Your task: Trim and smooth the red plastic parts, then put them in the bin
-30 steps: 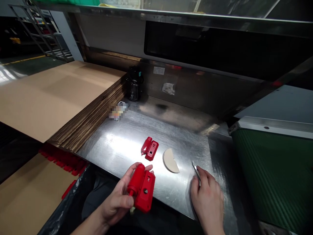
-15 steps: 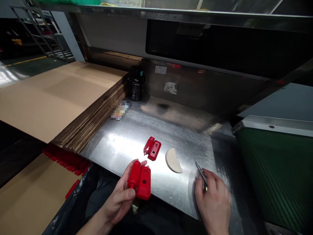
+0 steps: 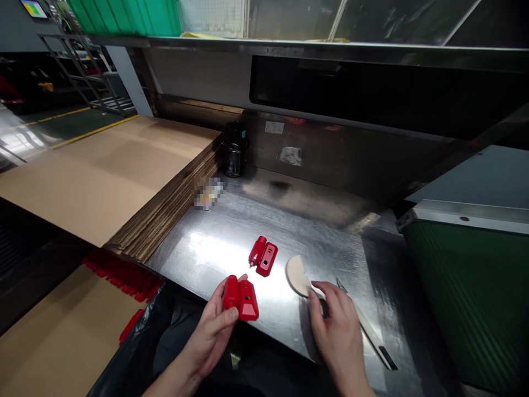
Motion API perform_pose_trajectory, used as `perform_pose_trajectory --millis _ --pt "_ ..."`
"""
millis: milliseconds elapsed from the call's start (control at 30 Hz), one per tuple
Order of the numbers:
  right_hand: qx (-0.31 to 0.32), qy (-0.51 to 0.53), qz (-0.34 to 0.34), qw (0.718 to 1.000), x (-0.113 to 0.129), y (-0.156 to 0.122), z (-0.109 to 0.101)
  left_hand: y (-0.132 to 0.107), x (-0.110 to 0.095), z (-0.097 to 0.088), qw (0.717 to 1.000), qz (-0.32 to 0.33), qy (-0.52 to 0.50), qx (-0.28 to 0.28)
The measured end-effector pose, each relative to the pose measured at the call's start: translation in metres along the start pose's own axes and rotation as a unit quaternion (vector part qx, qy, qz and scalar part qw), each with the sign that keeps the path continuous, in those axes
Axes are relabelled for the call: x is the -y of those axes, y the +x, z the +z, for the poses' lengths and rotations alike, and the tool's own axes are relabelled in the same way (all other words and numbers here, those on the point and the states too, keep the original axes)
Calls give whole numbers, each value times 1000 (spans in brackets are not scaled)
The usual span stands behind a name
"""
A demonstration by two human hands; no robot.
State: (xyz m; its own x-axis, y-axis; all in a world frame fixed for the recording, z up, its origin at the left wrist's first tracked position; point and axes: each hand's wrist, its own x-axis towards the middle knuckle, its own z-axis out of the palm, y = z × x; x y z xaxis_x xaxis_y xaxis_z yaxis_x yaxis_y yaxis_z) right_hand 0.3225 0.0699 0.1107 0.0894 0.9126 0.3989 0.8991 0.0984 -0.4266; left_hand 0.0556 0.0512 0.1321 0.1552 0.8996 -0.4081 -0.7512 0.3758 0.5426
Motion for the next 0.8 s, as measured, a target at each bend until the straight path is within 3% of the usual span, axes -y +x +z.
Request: perform_pose_trajectory --millis 133,233,333,467,600,667,800 --pt "75 -9 82 994 22 20 20 1 2 2 1000 7 12 -5" --pt "119 7 148 982 26 29 22 2 5 1 1000 15 11 -7" --pt "173 38 195 965 28 27 8 4 9 -3 1000 17 10 2" --pt "212 64 284 933 43 5 -19 5 11 -6 999 30 43 10" --pt "181 258 392 864 78 -25 -37 7 8 -3 989 78 121 16" --pt "164 295 395 854 96 -32 -39 9 6 -1 983 86 159 31" --pt "207 249 293 900 113 -26 -34 13 9 -3 975 86 200 53"
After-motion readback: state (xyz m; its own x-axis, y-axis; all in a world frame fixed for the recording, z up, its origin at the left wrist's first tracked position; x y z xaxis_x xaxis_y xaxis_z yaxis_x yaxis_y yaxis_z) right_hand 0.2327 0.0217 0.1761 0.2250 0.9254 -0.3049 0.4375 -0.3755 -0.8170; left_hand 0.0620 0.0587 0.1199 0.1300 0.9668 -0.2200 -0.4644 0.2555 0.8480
